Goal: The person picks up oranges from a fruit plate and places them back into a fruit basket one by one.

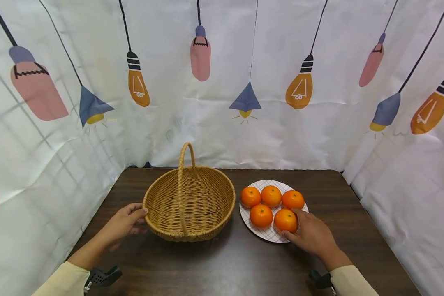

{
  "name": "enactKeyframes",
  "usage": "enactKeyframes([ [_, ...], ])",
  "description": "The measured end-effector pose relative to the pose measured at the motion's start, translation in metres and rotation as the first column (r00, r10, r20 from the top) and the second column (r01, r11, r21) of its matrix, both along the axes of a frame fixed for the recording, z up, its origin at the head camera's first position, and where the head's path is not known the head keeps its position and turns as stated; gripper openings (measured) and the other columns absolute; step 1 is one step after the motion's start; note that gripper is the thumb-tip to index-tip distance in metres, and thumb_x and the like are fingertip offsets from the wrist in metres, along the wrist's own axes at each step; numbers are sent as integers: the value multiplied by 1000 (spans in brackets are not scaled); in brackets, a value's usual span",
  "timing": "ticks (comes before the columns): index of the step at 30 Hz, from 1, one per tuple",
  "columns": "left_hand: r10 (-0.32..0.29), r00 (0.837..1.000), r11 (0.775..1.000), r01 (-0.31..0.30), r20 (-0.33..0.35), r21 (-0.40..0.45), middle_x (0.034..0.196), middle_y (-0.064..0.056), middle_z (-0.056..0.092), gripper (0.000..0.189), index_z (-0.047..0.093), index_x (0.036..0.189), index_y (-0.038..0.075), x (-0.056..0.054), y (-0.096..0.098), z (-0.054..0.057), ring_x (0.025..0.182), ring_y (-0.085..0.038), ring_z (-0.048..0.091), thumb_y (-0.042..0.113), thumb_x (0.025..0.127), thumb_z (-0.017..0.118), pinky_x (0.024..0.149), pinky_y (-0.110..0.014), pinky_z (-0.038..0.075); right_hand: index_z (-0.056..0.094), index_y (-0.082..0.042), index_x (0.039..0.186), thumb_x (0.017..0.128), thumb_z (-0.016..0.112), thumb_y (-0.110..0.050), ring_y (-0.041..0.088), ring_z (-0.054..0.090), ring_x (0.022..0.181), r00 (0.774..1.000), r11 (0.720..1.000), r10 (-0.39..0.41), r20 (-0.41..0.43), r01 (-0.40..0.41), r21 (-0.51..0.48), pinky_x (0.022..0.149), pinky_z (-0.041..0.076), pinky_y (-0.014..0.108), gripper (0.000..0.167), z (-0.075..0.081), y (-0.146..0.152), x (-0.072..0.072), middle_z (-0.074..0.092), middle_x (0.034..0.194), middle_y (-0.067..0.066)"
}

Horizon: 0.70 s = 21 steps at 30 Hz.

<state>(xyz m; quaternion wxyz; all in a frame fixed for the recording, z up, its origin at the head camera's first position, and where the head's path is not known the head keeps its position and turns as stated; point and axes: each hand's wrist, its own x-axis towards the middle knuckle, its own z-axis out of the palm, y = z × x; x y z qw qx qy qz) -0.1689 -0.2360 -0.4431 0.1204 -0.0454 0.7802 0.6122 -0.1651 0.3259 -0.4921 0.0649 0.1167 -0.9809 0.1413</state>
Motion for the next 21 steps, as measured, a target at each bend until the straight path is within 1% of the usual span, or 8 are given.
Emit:
enactKeyframes([
  [4,2,1000,1000,-2,2,1,133,-31,54,59,31,149,-12,0,0,-1,111,-34,65,23,107,54,82,-47,61,56,0,136,77,85,-57,39,65,104,1000,1000,-1,8,1,-24,82,55,62,87,1,0,0,66,119,21],
  [8,-2,1000,1000,2,-2,1,133,-31,55,59,31,149,-12,0,0,0,111,-34,65,23,107,55,82,-48,61,56,0,136,76,85,-57,38,64,104,1000,999,-17,9,18,-41,80,56,62,88,5,1,0,64,121,22],
  [13,-1,1000,1000,1,-9,1,132,-30,56,58,33,148,-12,0,1,0,111,-34,65,23,107,55,82,-48,61,56,1,135,78,85,-57,39,62,106,999,999,-17,-41,15,-46,79,56,61,86,16,1,0,63,125,24],
  [15,1,1000,1000,-1,-11,1,132,-30,56,58,33,148,-12,0,1,0,111,-34,65,23,107,55,82,-48,61,56,0,136,78,83,-60,39,63,105,998,999,-9,-55,6,-42,77,57,60,88,21,0,-1,62,125,24],
  [21,8,1000,1000,-8,-6,3,132,-30,56,57,33,147,-12,0,1,2,111,-35,65,21,107,55,83,-48,61,54,-2,139,80,74,-71,35,63,99,999,999,11,-51,-14,-45,68,57,54,93,37,-9,-5,62,122,23],
])
